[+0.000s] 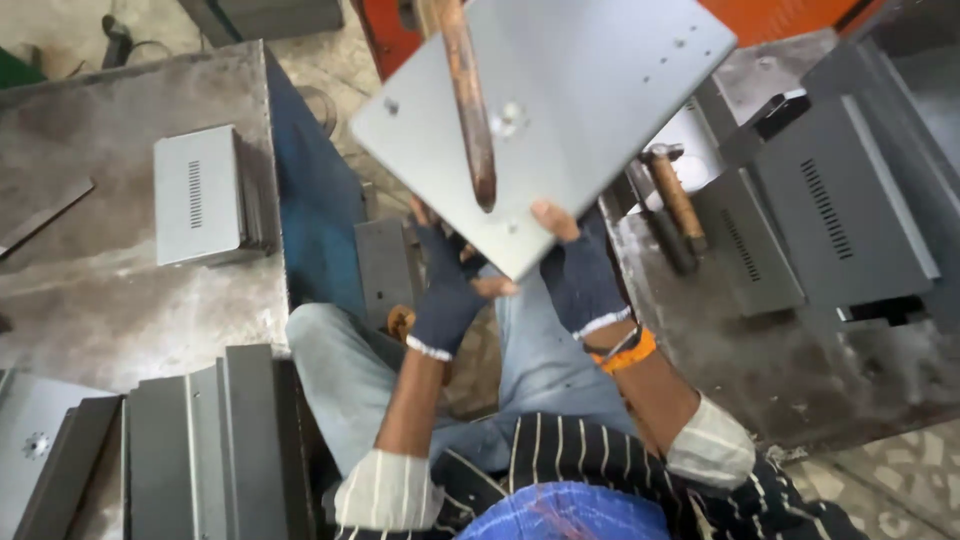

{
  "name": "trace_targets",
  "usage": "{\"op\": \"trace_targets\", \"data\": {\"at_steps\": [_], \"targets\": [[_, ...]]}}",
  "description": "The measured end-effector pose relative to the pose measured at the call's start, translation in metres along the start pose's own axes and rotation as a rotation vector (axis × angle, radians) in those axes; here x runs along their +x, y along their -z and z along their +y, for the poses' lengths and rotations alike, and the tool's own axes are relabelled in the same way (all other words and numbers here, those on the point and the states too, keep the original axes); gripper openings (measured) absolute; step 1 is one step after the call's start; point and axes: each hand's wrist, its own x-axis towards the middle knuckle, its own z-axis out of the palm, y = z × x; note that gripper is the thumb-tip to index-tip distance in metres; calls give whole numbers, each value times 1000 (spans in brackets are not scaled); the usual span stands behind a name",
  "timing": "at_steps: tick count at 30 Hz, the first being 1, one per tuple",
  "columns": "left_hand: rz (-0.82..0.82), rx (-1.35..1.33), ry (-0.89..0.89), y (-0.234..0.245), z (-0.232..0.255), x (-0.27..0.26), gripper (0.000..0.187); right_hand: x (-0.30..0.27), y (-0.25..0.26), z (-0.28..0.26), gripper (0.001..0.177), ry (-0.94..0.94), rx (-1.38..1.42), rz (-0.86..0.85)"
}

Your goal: The person sits between two work tables and bends sheet metal panels using a manual sheet metal bender. They place each panel into the bender, pull the lever down to press a bend along the edge, reposition the panel, and hammer flanges, working through multiple panels one at a time.

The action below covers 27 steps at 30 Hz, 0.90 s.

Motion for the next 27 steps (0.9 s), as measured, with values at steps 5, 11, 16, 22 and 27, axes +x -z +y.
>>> {"op": "trace_targets", "data": {"at_steps": [5, 11, 16, 22, 27], "targets": [[305, 322, -223, 45, 2, -20, 99, -15, 40, 9, 47, -411, 333, 106], [344, 413, 219, -1, 109, -46, 62, -6, 47, -15, 41, -475, 241, 240], [38, 538, -303, -8, 107, -45, 56, 18, 60, -12, 39, -535, 306, 295], [41, 522, -237, -30, 98, -16, 53, 69, 95, -10, 42, -282, 179, 129], [130, 519, -320, -36, 77, -9, 45, 89, 136, 25, 43, -323, 141, 87]]}}
